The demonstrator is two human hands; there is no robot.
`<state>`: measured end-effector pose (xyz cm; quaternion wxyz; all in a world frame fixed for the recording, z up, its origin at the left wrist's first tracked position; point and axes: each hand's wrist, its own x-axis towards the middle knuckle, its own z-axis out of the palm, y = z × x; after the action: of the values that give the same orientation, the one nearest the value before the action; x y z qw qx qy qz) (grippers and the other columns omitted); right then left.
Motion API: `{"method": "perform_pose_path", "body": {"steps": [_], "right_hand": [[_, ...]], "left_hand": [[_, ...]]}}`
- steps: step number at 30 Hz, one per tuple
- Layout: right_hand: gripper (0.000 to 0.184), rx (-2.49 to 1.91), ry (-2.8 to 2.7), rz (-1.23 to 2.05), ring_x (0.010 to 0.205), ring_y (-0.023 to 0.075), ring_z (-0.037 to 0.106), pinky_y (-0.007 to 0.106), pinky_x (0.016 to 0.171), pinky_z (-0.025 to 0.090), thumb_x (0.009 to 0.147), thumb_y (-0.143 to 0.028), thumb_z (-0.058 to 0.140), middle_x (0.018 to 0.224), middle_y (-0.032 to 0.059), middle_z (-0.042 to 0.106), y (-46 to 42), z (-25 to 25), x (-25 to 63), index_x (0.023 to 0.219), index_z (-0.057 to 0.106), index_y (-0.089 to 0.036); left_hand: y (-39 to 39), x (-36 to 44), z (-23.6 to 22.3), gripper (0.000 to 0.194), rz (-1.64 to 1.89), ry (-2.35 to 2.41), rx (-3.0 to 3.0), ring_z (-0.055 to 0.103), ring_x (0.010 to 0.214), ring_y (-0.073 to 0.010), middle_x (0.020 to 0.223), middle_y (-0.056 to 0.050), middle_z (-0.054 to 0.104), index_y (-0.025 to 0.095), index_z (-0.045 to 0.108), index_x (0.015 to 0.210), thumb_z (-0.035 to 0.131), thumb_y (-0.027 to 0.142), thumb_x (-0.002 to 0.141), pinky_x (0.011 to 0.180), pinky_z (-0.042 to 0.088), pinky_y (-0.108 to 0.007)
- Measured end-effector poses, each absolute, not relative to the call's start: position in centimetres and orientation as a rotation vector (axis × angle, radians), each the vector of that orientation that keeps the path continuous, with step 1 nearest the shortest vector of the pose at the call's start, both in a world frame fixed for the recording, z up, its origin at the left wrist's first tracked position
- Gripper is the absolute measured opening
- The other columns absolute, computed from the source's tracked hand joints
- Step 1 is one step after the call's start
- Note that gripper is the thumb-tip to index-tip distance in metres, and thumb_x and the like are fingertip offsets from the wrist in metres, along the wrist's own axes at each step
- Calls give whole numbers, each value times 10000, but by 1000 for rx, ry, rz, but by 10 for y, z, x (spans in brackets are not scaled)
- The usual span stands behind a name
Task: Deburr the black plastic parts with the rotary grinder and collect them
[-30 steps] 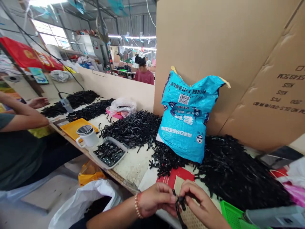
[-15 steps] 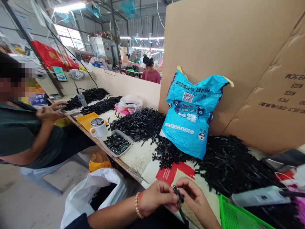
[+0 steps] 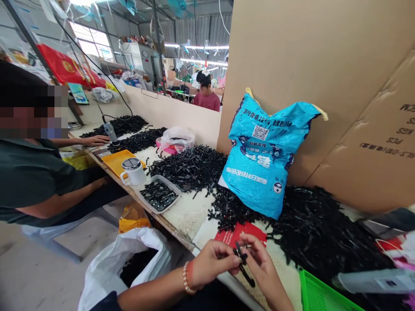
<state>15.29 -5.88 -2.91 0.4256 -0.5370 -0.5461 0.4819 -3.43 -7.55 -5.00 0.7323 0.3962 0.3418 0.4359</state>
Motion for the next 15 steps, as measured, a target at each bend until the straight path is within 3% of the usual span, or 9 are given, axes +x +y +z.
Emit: {"method": "perform_pose_path", "body": {"steps": [6, 15], "right_hand": [[475, -1375, -1390, 1264, 1032, 247, 793, 277, 913, 647, 745, -657, 873, 1115, 111, 835, -51, -45, 163, 1022, 858, -271], [500, -1356, -1194, 1060, 875, 198, 784, 209, 779, 648, 656, -615, 937, 1003, 81, 833, -49, -42, 140, 969, 836, -238]], "left_hand": [[-71, -38, -61, 731, 938, 774, 1010, 577, 642, -126, 700, -45, 691, 116, 749, 743, 853, 828, 618, 657, 429, -266], [-69, -45, -61, 729, 1058, 785, 1073, 383, 599, -84, 632, 24, 498, 151, 613, 684, 817, 850, 663, 579, 264, -274]]}}
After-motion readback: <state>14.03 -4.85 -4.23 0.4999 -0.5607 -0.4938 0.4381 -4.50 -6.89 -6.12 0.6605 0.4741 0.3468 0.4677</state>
